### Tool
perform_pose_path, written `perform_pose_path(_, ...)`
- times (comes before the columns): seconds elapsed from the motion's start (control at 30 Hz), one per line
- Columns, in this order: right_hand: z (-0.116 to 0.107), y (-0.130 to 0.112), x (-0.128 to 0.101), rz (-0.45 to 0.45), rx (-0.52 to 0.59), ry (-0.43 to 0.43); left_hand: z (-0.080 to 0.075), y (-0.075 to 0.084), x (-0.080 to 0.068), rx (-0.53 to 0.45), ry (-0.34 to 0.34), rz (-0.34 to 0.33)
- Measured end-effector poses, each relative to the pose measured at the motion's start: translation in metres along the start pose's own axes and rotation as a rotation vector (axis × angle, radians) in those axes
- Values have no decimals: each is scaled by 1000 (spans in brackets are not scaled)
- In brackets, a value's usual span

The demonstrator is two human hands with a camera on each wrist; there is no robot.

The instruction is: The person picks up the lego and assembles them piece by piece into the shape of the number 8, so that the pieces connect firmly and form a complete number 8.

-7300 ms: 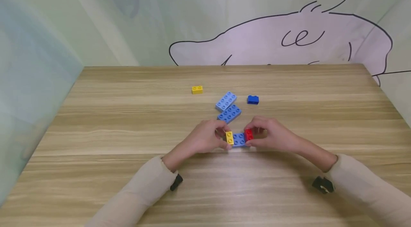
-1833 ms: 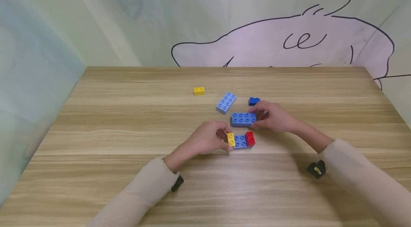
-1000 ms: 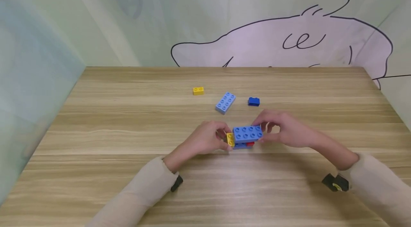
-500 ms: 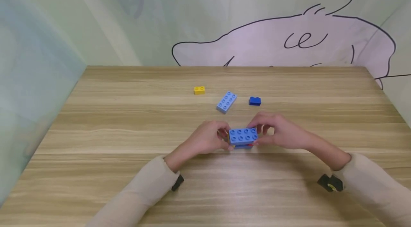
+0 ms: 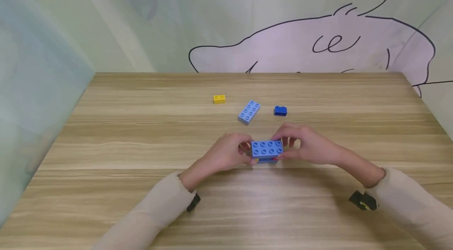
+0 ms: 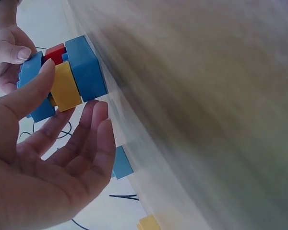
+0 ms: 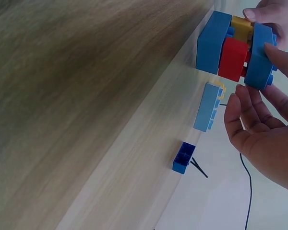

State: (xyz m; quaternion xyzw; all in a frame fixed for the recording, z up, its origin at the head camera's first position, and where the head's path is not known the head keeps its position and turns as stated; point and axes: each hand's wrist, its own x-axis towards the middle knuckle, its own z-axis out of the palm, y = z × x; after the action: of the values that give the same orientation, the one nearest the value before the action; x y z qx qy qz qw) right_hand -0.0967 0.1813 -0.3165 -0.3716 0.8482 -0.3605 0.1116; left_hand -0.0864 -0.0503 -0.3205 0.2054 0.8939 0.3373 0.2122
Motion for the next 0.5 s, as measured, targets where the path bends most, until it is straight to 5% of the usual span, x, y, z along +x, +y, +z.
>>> perform_pose_path(0.5,0,0,1,30,16,-13,-10,7,-9,-25,24,3)
